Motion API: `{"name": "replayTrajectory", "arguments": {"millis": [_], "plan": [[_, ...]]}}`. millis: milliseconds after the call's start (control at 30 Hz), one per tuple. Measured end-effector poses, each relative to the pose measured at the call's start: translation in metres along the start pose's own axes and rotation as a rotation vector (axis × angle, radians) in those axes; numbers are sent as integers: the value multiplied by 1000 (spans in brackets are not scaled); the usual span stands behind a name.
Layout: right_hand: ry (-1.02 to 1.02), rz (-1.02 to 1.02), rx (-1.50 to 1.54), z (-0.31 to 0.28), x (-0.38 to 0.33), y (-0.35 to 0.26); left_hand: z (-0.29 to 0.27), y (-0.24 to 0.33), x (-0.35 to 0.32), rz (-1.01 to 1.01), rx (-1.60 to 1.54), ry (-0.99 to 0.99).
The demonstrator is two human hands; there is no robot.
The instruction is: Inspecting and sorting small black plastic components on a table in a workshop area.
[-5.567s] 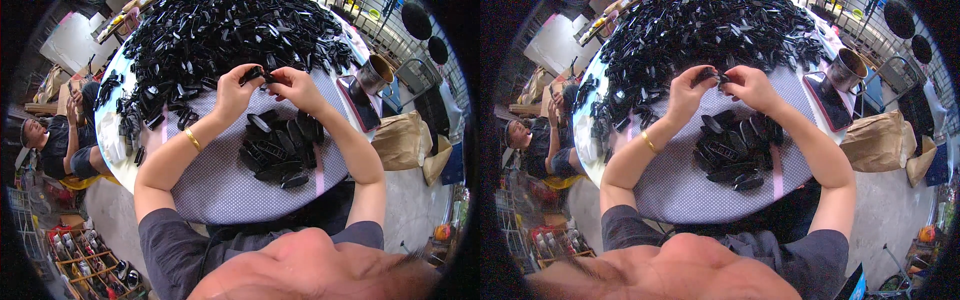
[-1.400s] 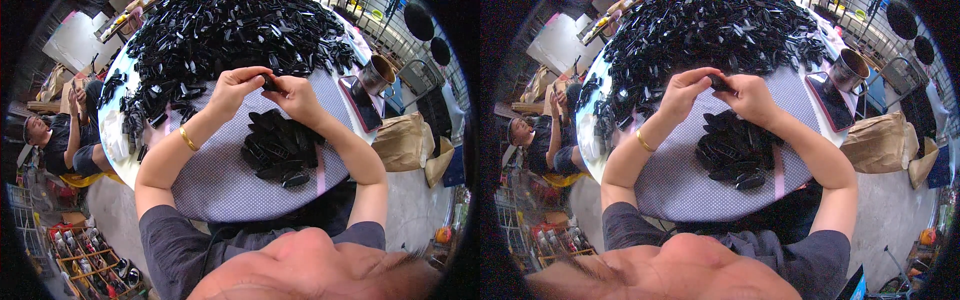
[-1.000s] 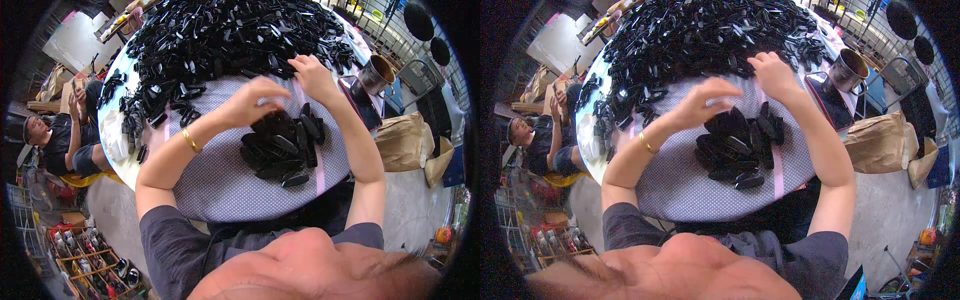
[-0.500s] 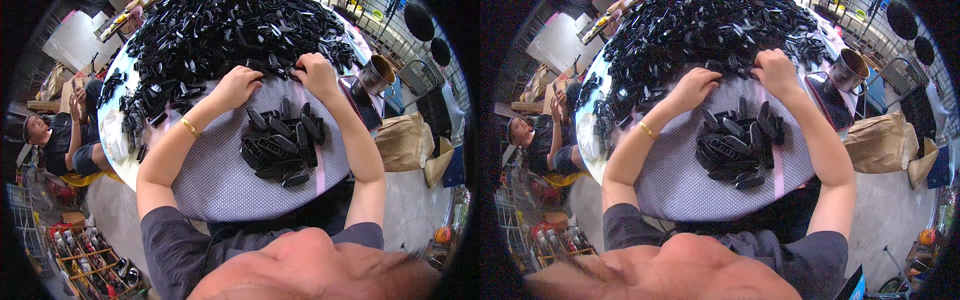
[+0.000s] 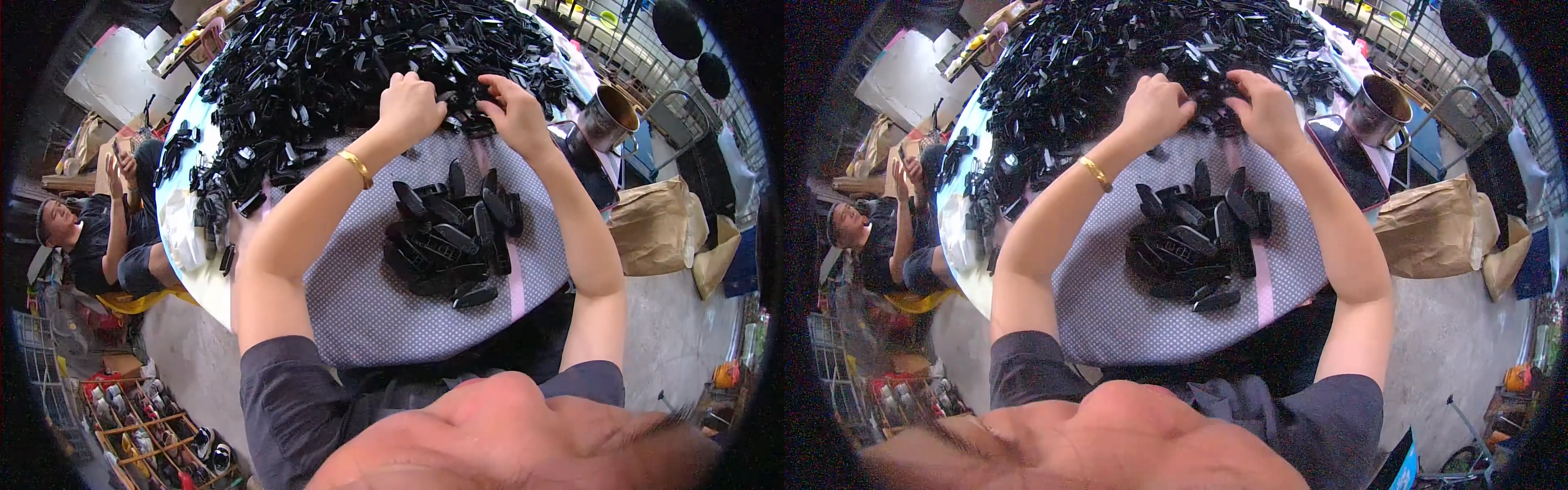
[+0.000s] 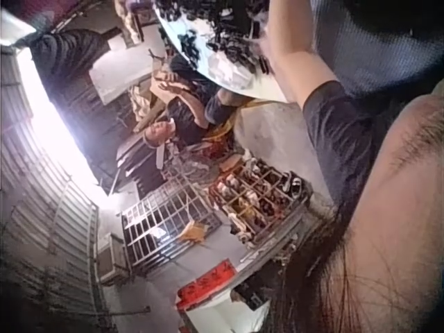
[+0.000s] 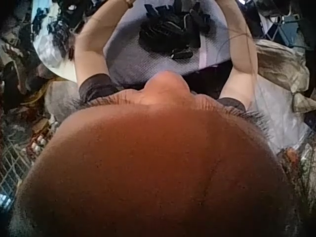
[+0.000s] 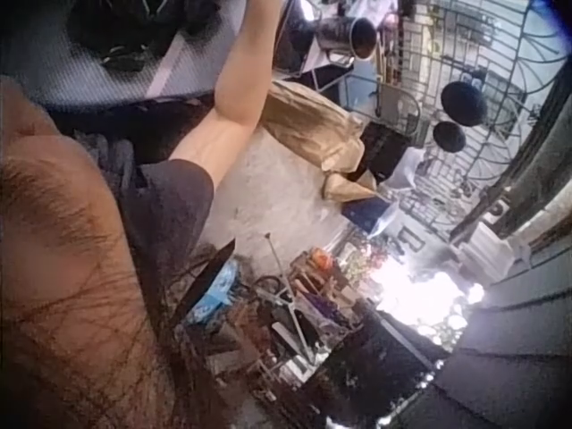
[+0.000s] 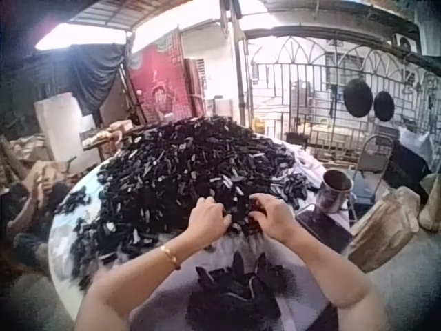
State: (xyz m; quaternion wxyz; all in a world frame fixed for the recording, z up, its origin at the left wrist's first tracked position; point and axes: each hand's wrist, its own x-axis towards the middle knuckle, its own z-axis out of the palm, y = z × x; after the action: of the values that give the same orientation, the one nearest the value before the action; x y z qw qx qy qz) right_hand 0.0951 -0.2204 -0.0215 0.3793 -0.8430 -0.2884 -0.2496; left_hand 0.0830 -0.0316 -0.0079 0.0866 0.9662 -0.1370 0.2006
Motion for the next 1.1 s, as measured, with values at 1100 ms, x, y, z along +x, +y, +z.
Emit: {"name": "replayTrajectory", "arguments": {"millis": [1100], "plan": [[3, -81, 388, 6, -16, -64, -19, -5, -41, -24, -1216, 68]]}}
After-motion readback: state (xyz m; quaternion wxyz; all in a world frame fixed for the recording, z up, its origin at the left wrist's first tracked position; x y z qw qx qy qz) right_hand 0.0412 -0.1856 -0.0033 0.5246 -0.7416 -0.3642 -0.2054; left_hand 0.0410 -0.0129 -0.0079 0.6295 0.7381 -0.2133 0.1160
